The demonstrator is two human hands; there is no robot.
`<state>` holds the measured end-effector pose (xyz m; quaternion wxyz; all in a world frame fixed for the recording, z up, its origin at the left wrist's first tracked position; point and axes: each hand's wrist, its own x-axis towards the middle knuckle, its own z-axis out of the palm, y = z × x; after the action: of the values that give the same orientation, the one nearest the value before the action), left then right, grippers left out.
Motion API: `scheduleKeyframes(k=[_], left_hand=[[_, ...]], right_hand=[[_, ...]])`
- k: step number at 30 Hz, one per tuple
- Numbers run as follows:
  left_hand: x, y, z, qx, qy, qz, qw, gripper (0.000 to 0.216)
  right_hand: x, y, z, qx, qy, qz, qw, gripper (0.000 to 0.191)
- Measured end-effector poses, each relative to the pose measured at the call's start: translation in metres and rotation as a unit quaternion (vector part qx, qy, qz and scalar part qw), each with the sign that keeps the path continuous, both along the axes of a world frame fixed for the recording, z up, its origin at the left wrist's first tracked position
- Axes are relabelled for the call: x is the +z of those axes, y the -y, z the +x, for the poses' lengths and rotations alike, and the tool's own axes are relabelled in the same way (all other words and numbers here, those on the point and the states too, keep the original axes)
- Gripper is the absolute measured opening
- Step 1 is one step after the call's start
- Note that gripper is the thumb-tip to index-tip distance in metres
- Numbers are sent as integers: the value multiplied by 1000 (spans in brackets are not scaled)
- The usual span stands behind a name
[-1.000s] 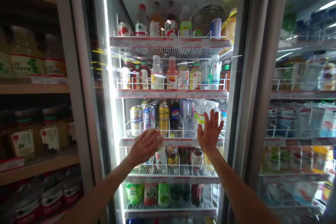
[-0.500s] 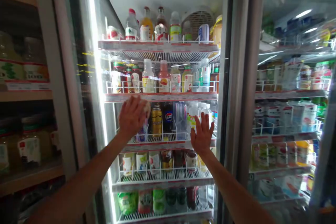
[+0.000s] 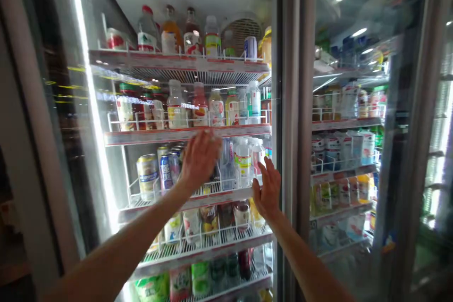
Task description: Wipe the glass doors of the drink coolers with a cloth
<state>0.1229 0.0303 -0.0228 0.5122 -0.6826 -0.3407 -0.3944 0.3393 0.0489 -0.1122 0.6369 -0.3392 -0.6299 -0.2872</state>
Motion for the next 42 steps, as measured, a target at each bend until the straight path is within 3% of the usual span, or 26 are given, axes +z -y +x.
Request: scheduleKeyframes(k=[2,4,6,8,10,11,14,16,21,23,26,27,30,33,35,38,39,42], left_hand=[[-25,-5,18,-36,-191,-39,980,44],[-32,-13,33,-52,-277,-52,958,39],[-11,-22,45,-46,-220,-30,974,37],[18,-30,59,-32,-91,0,995,39],[29,-34,75,-36,-41,1,998,40],[23,-35,84,-50,-73,-12,996,39],[-20,-37,110,-115,-261,-47,957,28],[-36,-42,125,-139,-317,-53,937,20],[-6,-63,153,-116,-232,-64,964,36],[-14,-60,156,-121,-239,-70,961,34],[-42,-49,149,-150,-315,-72,934,22],[-44,-47,143,-155,-328,-70,929,21],[-17,-47,124,-134,-280,-63,949,29],[12,-48,102,-79,-155,-52,983,41],[0,-43,86,-72,-176,-42,981,41],[-39,-29,59,-109,-344,-46,932,30],[-44,-25,50,-113,-369,-48,921,27],[-27,-12,24,-64,-268,-27,961,33]], right_hand=[[-8,4,5,-5,16,-4,1000,49],[-13,6,12,-15,23,-5,1000,48],[-14,7,22,-28,11,-7,1000,48],[-14,8,33,-40,-6,2,999,48],[-17,10,44,-53,-14,8,998,49],[-19,11,49,-60,-15,7,998,49],[-29,16,64,-82,-14,-7,997,50],[-34,20,73,-91,-10,-15,996,50],[-35,31,89,-106,-21,-27,994,50],[-33,35,93,-107,-23,-30,993,49],[-33,40,94,-106,-11,-39,994,47],[-32,41,94,-104,-7,-43,994,47],[-28,36,86,-95,-7,-41,995,47],[-20,27,70,-76,-12,-35,996,47],[-13,21,59,-61,-7,-30,998,47],[-4,15,44,-38,18,-22,999,47],[-2,13,40,-32,26,-18,999,47],[5,10,28,-11,28,-4,1000,48]])
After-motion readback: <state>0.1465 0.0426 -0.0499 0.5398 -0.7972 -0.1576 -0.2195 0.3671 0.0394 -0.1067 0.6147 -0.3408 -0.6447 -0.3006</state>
